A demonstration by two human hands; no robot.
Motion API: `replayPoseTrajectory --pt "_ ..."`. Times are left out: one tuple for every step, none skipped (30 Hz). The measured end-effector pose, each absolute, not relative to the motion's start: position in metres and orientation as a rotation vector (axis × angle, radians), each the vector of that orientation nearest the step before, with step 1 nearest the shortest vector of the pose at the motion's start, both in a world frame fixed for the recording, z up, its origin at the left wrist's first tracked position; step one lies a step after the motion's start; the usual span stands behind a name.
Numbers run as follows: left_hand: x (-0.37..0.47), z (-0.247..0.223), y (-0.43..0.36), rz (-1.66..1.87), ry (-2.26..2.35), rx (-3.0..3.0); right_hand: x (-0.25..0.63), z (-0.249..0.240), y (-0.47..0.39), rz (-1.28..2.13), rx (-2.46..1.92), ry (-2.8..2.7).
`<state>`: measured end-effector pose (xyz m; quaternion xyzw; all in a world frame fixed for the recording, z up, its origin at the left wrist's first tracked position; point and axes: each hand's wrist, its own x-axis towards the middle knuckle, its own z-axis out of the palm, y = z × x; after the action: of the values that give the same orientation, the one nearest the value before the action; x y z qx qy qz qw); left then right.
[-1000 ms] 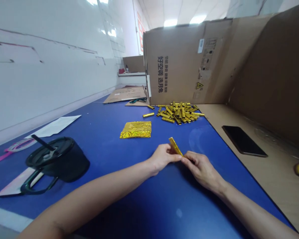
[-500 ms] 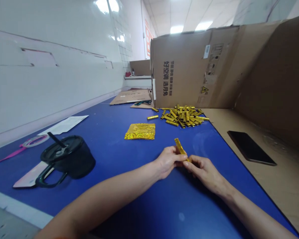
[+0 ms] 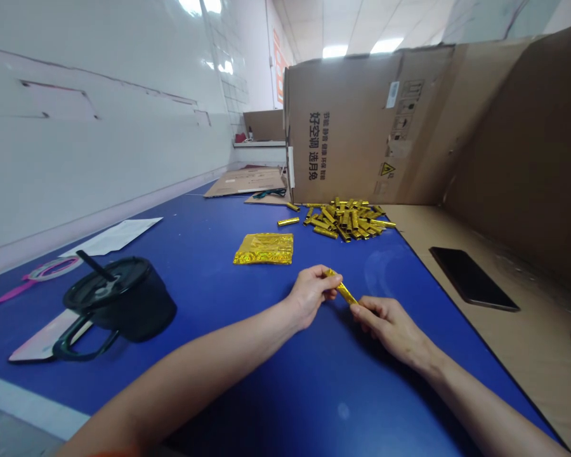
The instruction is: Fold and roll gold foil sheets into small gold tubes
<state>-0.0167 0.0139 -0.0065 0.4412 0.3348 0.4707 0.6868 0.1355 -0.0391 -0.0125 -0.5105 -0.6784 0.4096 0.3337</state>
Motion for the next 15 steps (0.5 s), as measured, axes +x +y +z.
replayPoseTrajectory --pt "-0.017 -0.007 0.016 1.053 0.755 0.988 0.136 -0.012 -0.039 1.079 -1.330 -1.748" --pt "-0.018 -0.007 0.017 1.051 0.762 0.990 0.136 -0.011 -0.038 1.090 -1.326 -1.714" --pt "-0.019 -0.007 0.019 1.048 0.771 0.992 0.138 -0.011 -0.037 1.100 -1.324 -1.667" --pt "-0.019 -0.008 0.020 1.041 0.781 0.996 0.139 -0.011 -0.036 1.105 -1.323 -1.609" --pt "-0.019 -0.008 0.020 1.028 0.791 1.003 0.142 -0.011 -0.034 1.104 -1.321 -1.540" --pt "-0.019 -0.009 0.020 1.006 0.799 1.013 0.144 -0.012 -0.032 1.094 -1.318 -1.463" --pt "-0.019 -0.009 0.018 0.976 0.806 1.022 0.147 -0.012 -0.030 1.078 -1.311 -1.384" --pt "-0.019 -0.009 0.016 0.934 0.813 1.042 0.150 -0.013 -0.028 1.054 -1.302 -1.306" --pt "-0.018 -0.008 0.013 0.880 0.819 1.074 0.153 -0.013 -0.026 1.027 -1.295 -1.237" --pt "-0.018 -0.008 0.010 0.817 0.818 1.115 0.155 -0.014 -0.025 1.001 -1.290 -1.185" --pt "-0.017 -0.007 0.006 0.745 0.812 1.172 0.157 -0.015 -0.024 0.979 -1.290 -1.150" --pt "-0.016 -0.006 0.002 0.673 0.799 1.226 0.158 -0.016 -0.023 0.962 -1.291 -1.135" --pt "-0.016 -0.005 -0.001 0.608 0.782 1.272 0.158 -0.016 -0.023 0.952 -1.293 -1.132" --pt "-0.015 -0.004 -0.004 0.553 0.771 1.308 0.158 -0.017 -0.023 0.947 -1.294 -1.136" --pt "-0.014 -0.003 -0.006 0.519 0.766 1.328 0.158 -0.017 -0.023 0.945 -1.289 -1.142"
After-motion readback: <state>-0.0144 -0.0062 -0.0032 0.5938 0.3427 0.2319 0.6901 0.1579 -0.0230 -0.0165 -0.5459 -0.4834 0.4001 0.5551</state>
